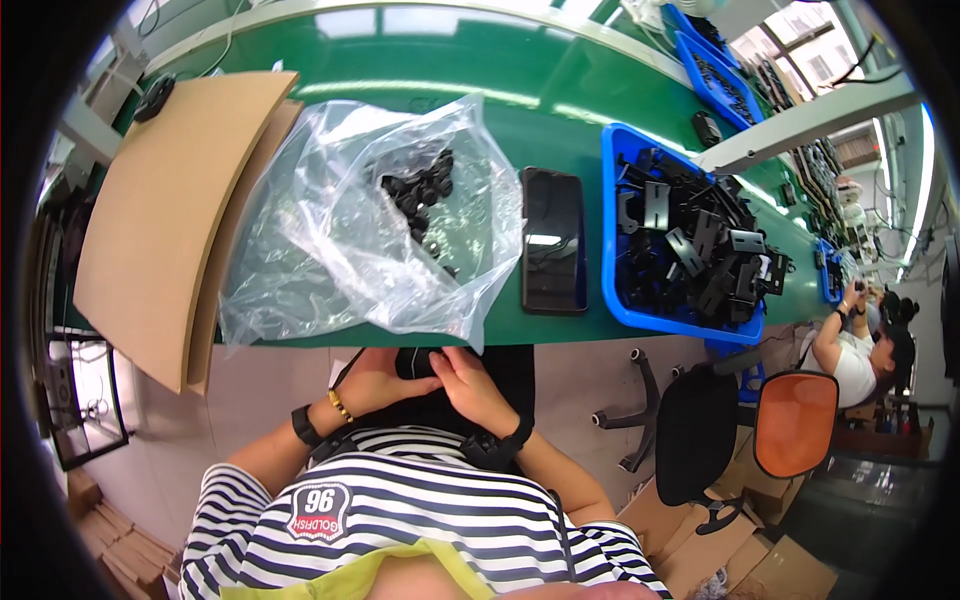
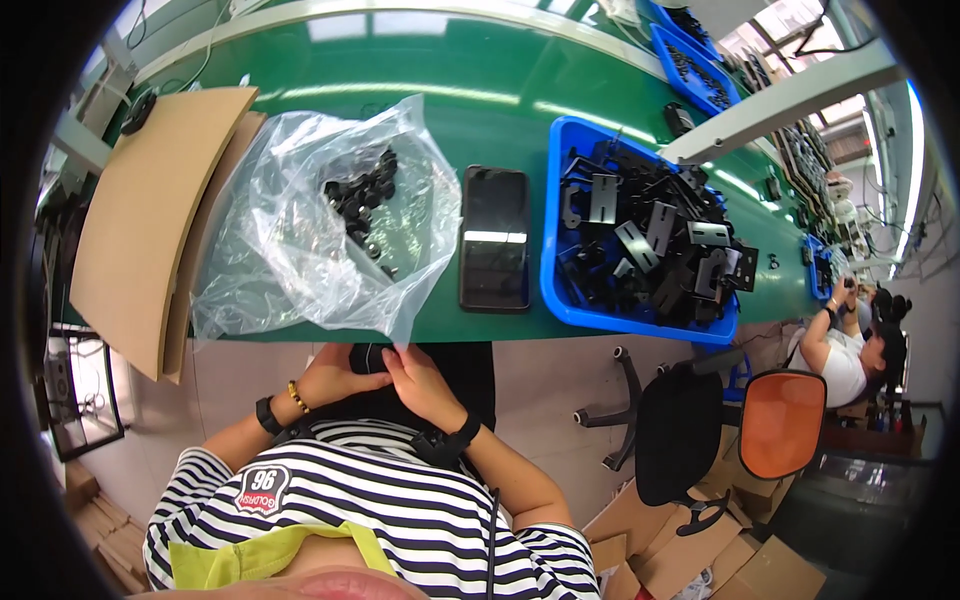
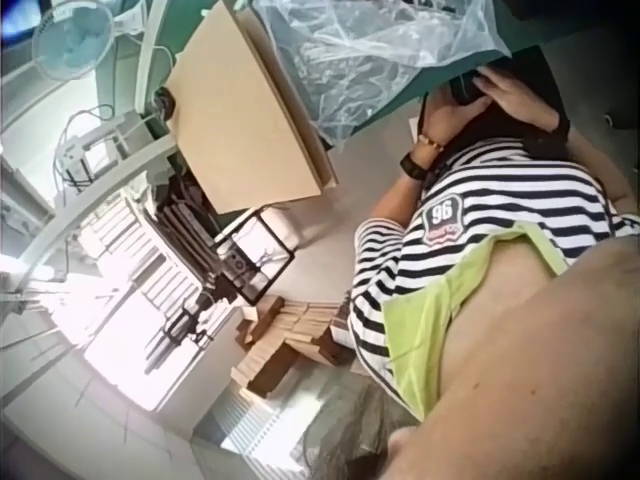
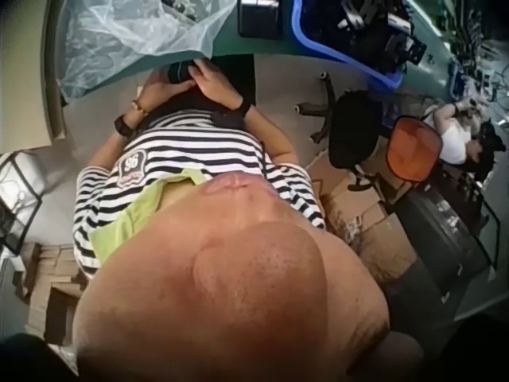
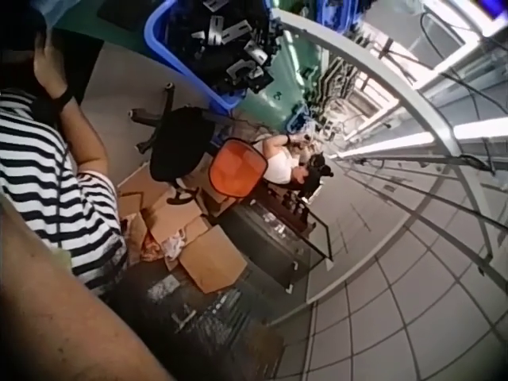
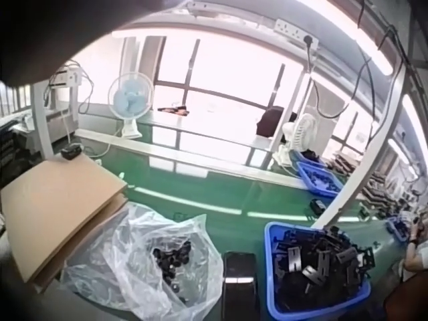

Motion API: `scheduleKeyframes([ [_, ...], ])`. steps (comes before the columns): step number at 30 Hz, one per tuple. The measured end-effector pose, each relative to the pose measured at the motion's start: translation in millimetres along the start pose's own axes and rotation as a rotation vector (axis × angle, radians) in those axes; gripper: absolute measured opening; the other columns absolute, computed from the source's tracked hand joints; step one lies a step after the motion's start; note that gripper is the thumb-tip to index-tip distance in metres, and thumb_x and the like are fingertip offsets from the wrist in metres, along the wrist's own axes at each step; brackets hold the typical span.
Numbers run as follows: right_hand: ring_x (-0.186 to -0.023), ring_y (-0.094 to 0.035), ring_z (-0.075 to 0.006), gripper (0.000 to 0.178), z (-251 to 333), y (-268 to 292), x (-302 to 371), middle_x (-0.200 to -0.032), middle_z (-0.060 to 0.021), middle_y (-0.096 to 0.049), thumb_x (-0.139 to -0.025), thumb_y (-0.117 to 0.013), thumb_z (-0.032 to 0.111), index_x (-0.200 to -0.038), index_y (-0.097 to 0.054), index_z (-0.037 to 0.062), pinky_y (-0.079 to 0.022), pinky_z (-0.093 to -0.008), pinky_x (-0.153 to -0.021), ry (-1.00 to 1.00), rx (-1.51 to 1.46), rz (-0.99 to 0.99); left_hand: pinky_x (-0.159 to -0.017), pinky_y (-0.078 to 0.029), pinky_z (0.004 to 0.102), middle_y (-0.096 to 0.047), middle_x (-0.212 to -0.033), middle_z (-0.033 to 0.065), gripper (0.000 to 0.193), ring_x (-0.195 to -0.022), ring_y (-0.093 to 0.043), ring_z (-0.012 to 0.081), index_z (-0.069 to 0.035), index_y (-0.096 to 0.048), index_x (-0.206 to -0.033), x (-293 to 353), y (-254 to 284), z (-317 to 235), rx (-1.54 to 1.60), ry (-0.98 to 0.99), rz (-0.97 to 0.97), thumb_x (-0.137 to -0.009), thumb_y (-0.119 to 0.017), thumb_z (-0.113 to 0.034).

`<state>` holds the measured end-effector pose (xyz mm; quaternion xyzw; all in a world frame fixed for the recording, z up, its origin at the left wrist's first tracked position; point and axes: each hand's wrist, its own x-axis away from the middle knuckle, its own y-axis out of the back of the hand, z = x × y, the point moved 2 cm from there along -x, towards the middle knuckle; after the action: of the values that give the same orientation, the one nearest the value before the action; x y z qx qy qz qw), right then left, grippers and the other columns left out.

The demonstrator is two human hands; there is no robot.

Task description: The person assembles a black plastic component by inserting a small white wire into the housing and then pressing a black plastic fastener from a plastic bag into the unit.

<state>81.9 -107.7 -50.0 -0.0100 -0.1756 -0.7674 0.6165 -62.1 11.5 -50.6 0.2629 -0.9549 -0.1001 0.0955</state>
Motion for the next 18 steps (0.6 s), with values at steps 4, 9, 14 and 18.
scheduleKeyframes([
  [4,-0.106,-0.064,-0.0361,0.037,11,6,0,-0.115,-0.0236,-0.065,-0.103,-0.057,0.022,-0.129,-0.051,-0.0032,-0.049,-0.0397,-0.09,0.064,0.003,-0.055,-0.103,-0.047,0.0422,-0.057,-0.137,0.0213,0.074,-0.123,-0.058,0.0366,-0.006,-0.054,-0.139,-5,9,-24,-0.305,0.116,0.24,-0.078,-0.083,-0.035],
  [9,-0.101,-0.066,-0.0192,0.033,15,14,0,-0.111,-0.0138,-0.069,-0.098,-0.065,0.013,-0.125,-0.054,-0.0027,-0.052,-0.0327,-0.087,-0.033,-0.012,0.016,-0.096,-0.049,0.0452,-0.057,-0.133,0.0241,0.079,-0.115,-0.058,0.0448,-0.007,-0.05,-0.142,4,4,-41,-0.562,0.005,0.158,-0.078,-0.081,-0.041],
  [14,-0.111,-0.063,-0.0161,0.043,-5,11,16,-0.126,-0.0113,-0.063,-0.091,-0.07,0.002,-0.13,-0.051,-0.0016,-0.05,-0.03,-0.096,-0.074,-0.492,-0.049,-0.097,-0.05,0.0427,-0.057,-0.133,0.0164,0.073,-0.121,-0.059,0.0309,-0.006,-0.045,-0.145,5,11,-28,-0.163,-0.059,0.085,-0.089,-0.074,-0.042],
  [18,-0.12,-0.059,-0.019,0.051,-3,13,27,-0.135,-0.0125,-0.058,-0.089,-0.072,-0.001,-0.133,-0.048,-0.0021,-0.047,-0.0316,-0.103,-0.022,-0.563,-0.046,-0.099,-0.051,0.0408,-0.054,-0.138,0.0121,0.067,-0.125,-0.056,0.0236,-0.006,-0.04,-0.149,3,12,-22,0.297,0.267,0.195,-0.097,-0.067,-0.039],
])
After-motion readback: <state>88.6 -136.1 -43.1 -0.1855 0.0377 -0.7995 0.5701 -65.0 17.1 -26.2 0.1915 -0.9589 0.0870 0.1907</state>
